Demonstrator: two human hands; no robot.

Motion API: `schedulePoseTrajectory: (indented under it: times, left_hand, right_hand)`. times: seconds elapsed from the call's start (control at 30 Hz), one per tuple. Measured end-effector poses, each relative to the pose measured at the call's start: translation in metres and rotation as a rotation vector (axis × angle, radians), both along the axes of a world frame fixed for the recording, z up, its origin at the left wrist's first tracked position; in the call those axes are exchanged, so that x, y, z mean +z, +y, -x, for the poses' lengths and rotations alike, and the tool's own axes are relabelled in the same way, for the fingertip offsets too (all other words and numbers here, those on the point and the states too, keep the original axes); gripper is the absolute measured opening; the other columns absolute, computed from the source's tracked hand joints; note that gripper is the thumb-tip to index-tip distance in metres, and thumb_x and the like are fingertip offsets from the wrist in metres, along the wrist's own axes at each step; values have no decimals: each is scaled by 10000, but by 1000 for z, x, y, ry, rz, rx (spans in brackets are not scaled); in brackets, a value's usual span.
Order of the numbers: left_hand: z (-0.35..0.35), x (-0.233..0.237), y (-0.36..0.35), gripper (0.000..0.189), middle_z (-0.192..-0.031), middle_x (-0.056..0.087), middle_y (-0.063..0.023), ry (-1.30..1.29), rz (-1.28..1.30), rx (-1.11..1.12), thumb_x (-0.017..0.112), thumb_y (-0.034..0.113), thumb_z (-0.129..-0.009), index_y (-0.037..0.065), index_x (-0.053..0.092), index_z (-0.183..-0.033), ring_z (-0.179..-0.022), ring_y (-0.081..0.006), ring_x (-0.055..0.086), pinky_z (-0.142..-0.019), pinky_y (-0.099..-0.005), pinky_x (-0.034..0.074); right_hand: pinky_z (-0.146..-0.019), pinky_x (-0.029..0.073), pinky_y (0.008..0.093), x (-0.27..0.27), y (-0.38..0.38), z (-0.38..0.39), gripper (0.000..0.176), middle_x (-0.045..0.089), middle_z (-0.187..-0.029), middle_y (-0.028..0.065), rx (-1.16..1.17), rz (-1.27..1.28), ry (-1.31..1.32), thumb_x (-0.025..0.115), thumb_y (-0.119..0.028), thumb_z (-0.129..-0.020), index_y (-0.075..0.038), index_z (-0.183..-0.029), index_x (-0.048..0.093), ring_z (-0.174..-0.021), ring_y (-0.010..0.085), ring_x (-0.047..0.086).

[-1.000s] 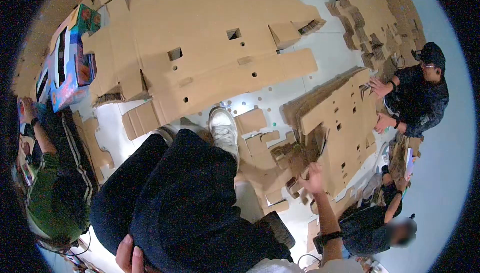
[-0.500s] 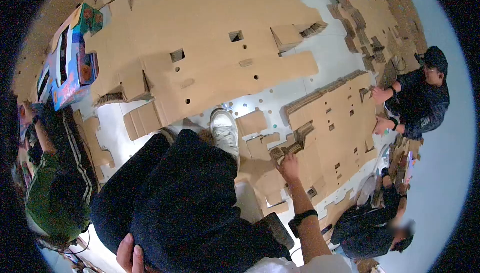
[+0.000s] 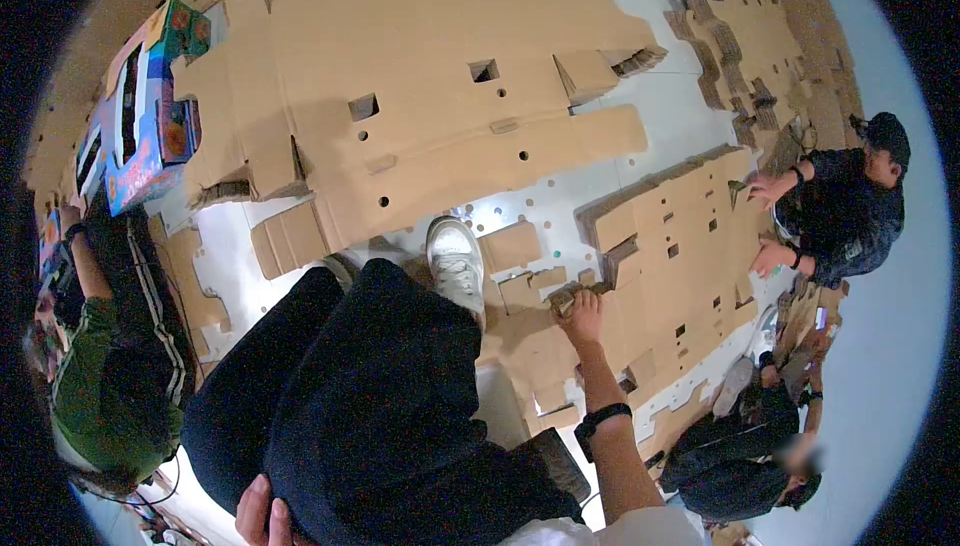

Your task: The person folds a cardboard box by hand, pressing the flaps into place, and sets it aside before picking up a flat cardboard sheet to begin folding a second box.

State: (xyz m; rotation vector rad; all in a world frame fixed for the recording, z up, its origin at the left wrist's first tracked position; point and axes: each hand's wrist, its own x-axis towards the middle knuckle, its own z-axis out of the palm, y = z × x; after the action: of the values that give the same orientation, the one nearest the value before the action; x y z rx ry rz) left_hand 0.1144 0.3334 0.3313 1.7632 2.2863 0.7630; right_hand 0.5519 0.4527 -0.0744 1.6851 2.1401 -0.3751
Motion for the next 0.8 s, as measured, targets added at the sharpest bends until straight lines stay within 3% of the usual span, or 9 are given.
schedulePoseTrajectory:
  times: [0.17, 0.37, 0.47, 0.53, 0.6, 0.63, 0.73, 0.77, 0.8]
  left_hand:
    - [0, 1, -2, 272, -1103, 586, -251, -10, 21, -16, 384, 117, -964, -8, 545, -1144, -965, -365, 585, -843, -436, 484]
    - [1, 3, -4, 278, -1125, 584, -239, -34, 55, -23, 389, 105, -953, -1, 539, -1162, -975, -364, 584, -879, -435, 460]
    - [1, 2, -5, 291, -1138, 581, -236, -66, 43, -21, 381, 97, -950, 1, 528, -1182, -987, -369, 582, -896, -433, 449]
    - [8, 3, -8, 298, -1140, 578, -251, -69, 39, -41, 382, 54, -934, -7, 516, -1193, -985, -365, 588, -870, -431, 468]
    - [28, -3, -18, 273, -1125, 588, -228, -378, -138, -46, 478, 96, -918, -19, 530, -1159, -973, -327, 602, -814, -427, 493]
    - [45, -15, -24, 273, -1125, 588, -228, -377, -139, -50, 478, 96, -918, -19, 530, -1159, -973, -327, 602, -814, -427, 493]
    - [110, -68, -42, 292, -1148, 554, -186, -531, -295, 1033, 467, 140, -895, -11, 542, -1133, -1088, -256, 527, -956, -415, 408]
    - [130, -72, -15, 308, -1136, 568, -127, -525, 16, 690, 515, 116, -871, -4, 538, -1153, -1080, -189, 520, -978, -341, 387]
    - [130, -96, 14, 274, -1070, 592, -105, -589, 45, 592, 466, 42, -875, -6, 544, -1133, -1014, -209, 557, -907, -327, 424]
  right_hand:
    - [-1100, 237, 477, -5, 4, 2, 760, 500, -1235, 184, 17, -18, 10, 687, -524, -718, 52, -1171, 490, -1199, 338, 431]
    - [-1040, 317, 464, -23, 3, 0, 672, 522, -1174, 202, 3, -74, 104, 763, -352, -656, 37, -1142, 507, -1126, 338, 477]
    - [-1032, 338, 457, 10, 21, 20, 695, 508, -1185, 210, -96, -27, 37, 773, -284, -652, 33, -1193, 474, -1149, 347, 468]
    - [-1066, 290, 474, 48, 46, 57, 626, 457, -1277, 191, -8, -78, 379, 750, -248, -713, 1, -1218, 476, -1187, 340, 450]
    - [-1052, 313, 469, 127, 93, 144, 604, 434, -1321, 167, -133, -10, 625, 722, -177, -739, -38, -1265, 460, -1234, 347, 407]
    - [-1050, 317, 467, 152, 112, 173, 618, 416, -1343, 161, 32, -54, 653, 717, -163, -739, -47, -1284, 451, -1248, 351, 392]
    - [-1075, 295, 461, 191, 157, 254, 740, 340, -1418, 159, 355, -53, 711, 731, -152, -711, -62, -1359, 385, -1297, 348, 345]
    - [-1087, 283, 458, 180, 169, 274, 800, 317, -1439, 150, 460, -55, 673, 741, -155, -699, -60, -1386, 342, -1316, 341, 324]
    - [-1100, 271, 455, 167, 176, 291, 860, 294, -1459, 141, 565, -59, 635, 750, -158, -687, -58, -1413, 299, -1334, 334, 303]
